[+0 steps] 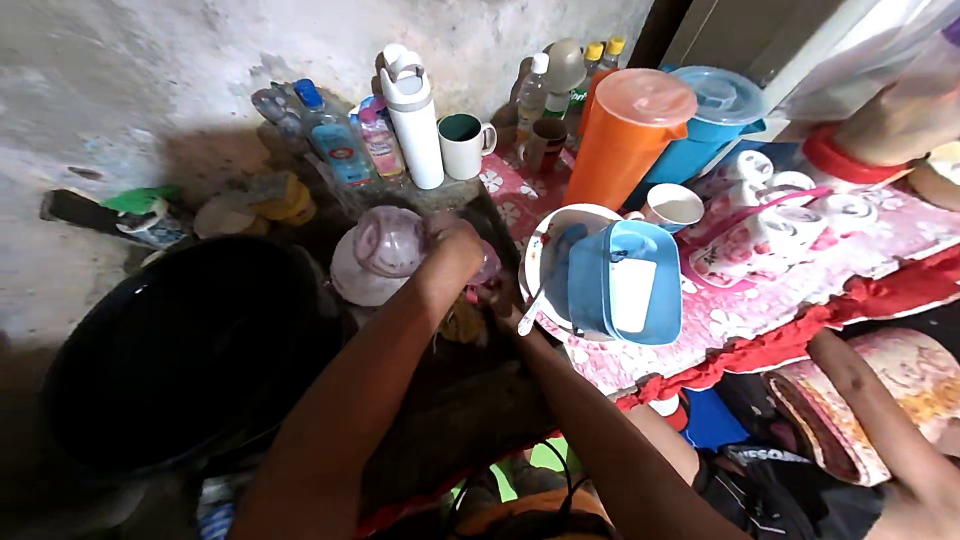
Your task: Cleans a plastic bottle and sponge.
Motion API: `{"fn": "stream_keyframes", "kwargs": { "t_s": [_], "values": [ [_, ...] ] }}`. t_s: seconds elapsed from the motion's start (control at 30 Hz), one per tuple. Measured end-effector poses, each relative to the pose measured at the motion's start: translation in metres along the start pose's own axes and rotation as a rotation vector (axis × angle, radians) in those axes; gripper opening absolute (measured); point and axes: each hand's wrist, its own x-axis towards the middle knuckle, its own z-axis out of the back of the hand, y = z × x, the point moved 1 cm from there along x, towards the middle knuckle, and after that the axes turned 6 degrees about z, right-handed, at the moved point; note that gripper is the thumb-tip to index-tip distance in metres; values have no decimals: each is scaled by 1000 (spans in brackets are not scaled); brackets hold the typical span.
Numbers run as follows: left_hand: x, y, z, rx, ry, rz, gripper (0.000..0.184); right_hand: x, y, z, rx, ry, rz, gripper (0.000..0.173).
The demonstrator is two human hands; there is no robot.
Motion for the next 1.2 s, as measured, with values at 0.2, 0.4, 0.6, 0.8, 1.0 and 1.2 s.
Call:
{"fn": "stream_keyframes", "kwargs": {
  "t_s": [0.2,0.4,0.6,0.8,1.0,1.2],
  "values": [
    [183,-70,-109,-199,-393,12,44,-5,16,1,4,-79,-129,31],
    [-10,21,4,5,-33,20,28,4,0,1,-162,-94,139,34],
    [42,83,-78,-808,-192,-76,83,-8,-19,-23,-863,195,630,33],
    [78,73,-196,-1905,-167,-21,61,-15,-5,-46,-1034,676,316,39],
    [98,58,-238,-2367,-167,63,57,-30,20,-52,-393,23,465,37],
    [70,35,-223,-2287,-174,-10,53,-26,15,-106,-742,238,742,56]
  ]
}}
